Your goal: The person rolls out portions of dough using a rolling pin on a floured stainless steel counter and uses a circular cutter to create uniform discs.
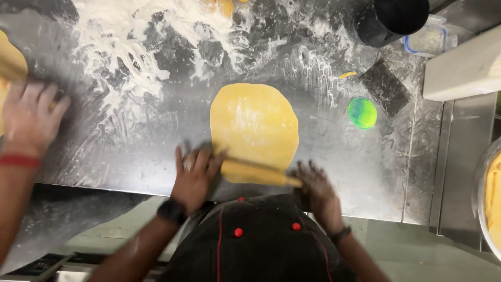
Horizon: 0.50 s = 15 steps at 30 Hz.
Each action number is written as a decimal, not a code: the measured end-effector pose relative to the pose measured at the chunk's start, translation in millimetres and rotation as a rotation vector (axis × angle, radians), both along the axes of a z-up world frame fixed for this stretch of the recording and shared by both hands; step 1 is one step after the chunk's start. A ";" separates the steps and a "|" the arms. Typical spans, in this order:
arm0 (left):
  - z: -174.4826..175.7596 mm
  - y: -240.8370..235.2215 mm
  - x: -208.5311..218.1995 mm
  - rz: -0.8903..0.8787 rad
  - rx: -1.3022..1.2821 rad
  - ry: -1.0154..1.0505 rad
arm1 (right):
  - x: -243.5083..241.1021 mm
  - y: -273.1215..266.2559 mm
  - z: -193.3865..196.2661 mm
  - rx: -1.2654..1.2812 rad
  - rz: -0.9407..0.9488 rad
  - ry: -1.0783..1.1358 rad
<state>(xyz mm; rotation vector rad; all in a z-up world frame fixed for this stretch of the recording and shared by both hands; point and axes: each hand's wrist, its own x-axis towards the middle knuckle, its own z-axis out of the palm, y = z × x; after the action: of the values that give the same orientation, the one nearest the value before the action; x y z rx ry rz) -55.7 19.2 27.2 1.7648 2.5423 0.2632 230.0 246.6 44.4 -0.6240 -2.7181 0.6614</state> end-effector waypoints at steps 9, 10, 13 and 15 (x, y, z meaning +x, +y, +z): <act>-17.7 158.2 -89.6 0.001 0.186 0.006 | -97.0 141.1 -4.5 -0.035 0.007 0.020; -18.6 139.9 -80.6 -0.056 0.193 -0.003 | -85.0 123.5 -3.0 0.029 0.041 0.041; -9.5 38.9 -39.6 -0.172 0.281 -0.088 | -37.4 33.9 5.3 0.176 0.022 -0.018; 2.8 -11.5 -13.6 -0.156 0.257 -0.078 | -11.6 -32.9 18.5 0.060 -0.145 -0.009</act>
<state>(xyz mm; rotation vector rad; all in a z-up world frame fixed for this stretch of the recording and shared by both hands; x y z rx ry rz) -69.3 7.7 30.0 1.9811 2.3907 0.6642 218.3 213.7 62.9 -0.8012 -2.6587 0.5402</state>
